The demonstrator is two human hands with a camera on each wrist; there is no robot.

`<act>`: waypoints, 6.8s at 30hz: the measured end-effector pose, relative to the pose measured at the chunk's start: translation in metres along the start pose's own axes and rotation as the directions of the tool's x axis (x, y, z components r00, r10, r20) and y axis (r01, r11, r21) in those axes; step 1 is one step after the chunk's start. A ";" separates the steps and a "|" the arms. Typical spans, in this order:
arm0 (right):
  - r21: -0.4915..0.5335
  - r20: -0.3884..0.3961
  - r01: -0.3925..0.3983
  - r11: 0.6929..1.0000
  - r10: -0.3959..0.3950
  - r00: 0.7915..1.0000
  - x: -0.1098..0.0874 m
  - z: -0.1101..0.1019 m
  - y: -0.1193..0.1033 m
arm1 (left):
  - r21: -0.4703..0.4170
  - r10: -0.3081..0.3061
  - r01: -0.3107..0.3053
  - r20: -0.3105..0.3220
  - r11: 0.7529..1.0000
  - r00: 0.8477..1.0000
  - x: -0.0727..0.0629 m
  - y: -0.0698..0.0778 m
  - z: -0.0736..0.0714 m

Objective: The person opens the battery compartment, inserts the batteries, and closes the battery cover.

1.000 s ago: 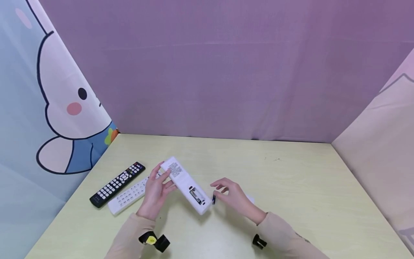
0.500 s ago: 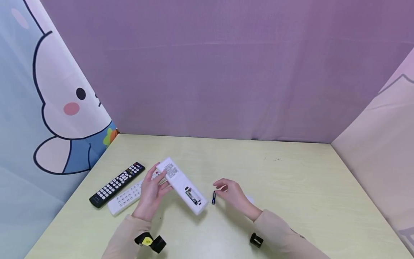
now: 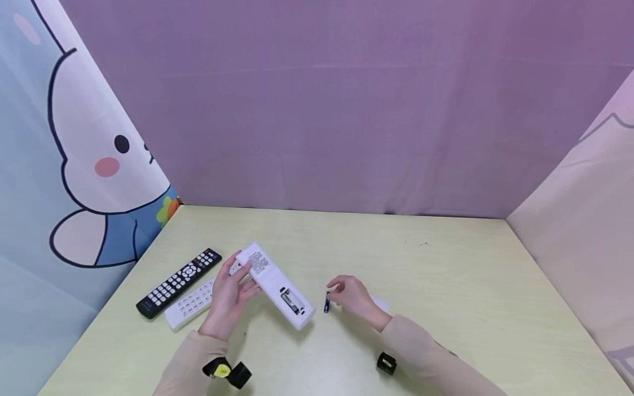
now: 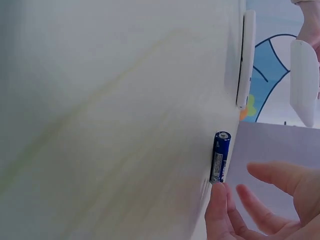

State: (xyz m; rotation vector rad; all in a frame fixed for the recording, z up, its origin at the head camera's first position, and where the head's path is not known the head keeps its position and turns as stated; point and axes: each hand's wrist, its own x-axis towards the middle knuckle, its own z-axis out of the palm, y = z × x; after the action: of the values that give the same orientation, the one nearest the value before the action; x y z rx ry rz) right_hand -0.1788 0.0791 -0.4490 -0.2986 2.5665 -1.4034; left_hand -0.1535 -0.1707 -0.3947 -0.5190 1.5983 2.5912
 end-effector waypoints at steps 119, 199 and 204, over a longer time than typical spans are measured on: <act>-0.127 -0.137 0.424 0.897 -0.439 0.888 -0.043 -0.007 -0.050 | -0.068 0.024 -0.023 0.011 0.997 1.000 0.001 -0.011 0.032; 0.325 0.113 0.239 0.915 -0.288 0.951 -0.035 -0.011 -0.019 | -0.015 0.030 -0.030 0.026 0.999 0.999 -0.003 -0.014 0.038; 0.308 0.096 0.248 0.919 -0.289 0.952 -0.034 -0.009 -0.018 | -0.008 0.026 -0.025 0.028 1.000 0.999 -0.003 -0.015 0.039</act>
State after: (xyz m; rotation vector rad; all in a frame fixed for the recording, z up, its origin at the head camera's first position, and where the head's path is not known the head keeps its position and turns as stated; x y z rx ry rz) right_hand -0.1475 0.0863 -0.4265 -0.6955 2.2279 -1.7615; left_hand -0.1574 -0.1295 -0.3911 -0.4634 1.5974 2.6119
